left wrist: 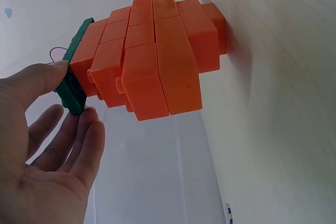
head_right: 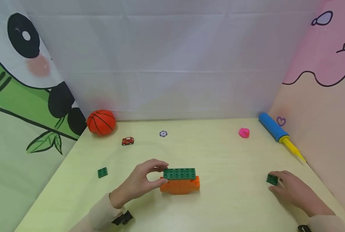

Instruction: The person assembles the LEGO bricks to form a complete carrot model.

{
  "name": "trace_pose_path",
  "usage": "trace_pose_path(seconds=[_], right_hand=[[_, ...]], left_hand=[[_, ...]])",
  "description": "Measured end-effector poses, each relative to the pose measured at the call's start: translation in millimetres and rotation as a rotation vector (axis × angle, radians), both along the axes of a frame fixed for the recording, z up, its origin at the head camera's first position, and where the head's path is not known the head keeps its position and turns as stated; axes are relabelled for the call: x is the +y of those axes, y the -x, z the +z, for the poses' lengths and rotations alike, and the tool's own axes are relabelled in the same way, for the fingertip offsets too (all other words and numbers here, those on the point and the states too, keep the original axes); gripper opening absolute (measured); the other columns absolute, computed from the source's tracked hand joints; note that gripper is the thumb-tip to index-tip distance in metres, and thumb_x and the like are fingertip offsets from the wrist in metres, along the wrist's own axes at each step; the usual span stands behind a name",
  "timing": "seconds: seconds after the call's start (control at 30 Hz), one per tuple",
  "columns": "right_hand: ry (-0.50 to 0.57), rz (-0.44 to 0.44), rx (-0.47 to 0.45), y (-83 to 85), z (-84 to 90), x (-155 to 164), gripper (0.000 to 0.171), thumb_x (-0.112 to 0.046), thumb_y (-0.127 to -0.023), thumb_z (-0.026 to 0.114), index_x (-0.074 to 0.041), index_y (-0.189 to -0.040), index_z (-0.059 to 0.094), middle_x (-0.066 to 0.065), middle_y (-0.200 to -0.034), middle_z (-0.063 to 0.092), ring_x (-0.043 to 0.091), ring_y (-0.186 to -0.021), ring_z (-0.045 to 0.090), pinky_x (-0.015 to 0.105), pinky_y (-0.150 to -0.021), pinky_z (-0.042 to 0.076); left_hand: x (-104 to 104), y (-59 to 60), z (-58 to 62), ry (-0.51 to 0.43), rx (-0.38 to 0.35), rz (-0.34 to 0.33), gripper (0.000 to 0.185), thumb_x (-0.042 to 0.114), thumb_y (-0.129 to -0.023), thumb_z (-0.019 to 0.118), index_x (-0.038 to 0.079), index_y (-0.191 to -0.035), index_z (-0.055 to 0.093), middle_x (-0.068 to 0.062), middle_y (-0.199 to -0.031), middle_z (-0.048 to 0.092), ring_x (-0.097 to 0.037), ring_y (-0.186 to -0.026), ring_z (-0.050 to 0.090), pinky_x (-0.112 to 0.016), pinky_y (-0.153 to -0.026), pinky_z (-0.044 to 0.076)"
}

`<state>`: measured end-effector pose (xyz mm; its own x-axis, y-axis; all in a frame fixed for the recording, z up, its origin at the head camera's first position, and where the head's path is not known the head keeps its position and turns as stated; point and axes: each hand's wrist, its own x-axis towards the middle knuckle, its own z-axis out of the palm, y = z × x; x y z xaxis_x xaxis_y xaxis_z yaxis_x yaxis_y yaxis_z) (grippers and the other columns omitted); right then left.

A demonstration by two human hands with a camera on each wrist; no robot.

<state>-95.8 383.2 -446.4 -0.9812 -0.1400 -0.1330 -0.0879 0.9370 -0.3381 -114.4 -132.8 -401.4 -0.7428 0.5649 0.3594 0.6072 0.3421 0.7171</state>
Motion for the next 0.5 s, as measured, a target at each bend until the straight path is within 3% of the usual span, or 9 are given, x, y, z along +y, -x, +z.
trace_pose_path(seconds=[0.07,0.23,0.4,0.5], right_hand=[[0.035,-0.024,-0.011,0.5,-0.5,2.2,0.055,-0.031,-0.087,0.077,0.007,-0.124,0.061,0.026,-0.112,0.063,0.041,-0.099,0.061,0.059,-0.082,0.051],[0.062,0.014,0.066,4.0,7.6,-12.1,0.04,-0.02,-0.086,0.077,0.003,-0.118,0.066,0.008,-0.104,0.067,0.025,-0.092,0.062,0.043,-0.077,0.055],[0.209,0.134,0.339,-1.1,23.3,-59.5,0.032,-0.013,-0.084,0.08,-0.013,-0.115,0.071,-0.004,-0.105,0.065,0.007,-0.091,0.061,0.018,-0.077,0.053],[0.31,0.228,0.461,-3.7,37.5,-98.6,0.038,-0.007,-0.081,0.082,-0.021,-0.116,0.071,-0.01,-0.107,0.064,-0.001,-0.092,0.06,0.01,-0.08,0.049]], left_hand=[[-0.4,0.1,0.4,-0.005,0.008,0.0,0.041,0.025,-0.088,0.078,0.019,-0.126,0.063,0.007,-0.12,0.065,-0.008,-0.105,0.063,-0.029,-0.094,0.053],[-0.5,0.8,1.0,-0.012,0.034,-0.004,0.041,0.023,-0.088,0.078,0.018,-0.126,0.063,0.003,-0.12,0.066,-0.009,-0.105,0.064,-0.03,-0.094,0.053],[0.4,0.4,1.2,-0.001,-0.009,-0.001,0.041,0.026,-0.088,0.078,0.02,-0.127,0.063,0.009,-0.119,0.065,-0.008,-0.105,0.063,-0.029,-0.095,0.053],[0.7,-0.1,0.6,0.001,-0.027,0.002,0.042,0.027,-0.088,0.078,0.02,-0.127,0.063,0.008,-0.12,0.065,-0.008,-0.105,0.063,-0.029,-0.095,0.053]])
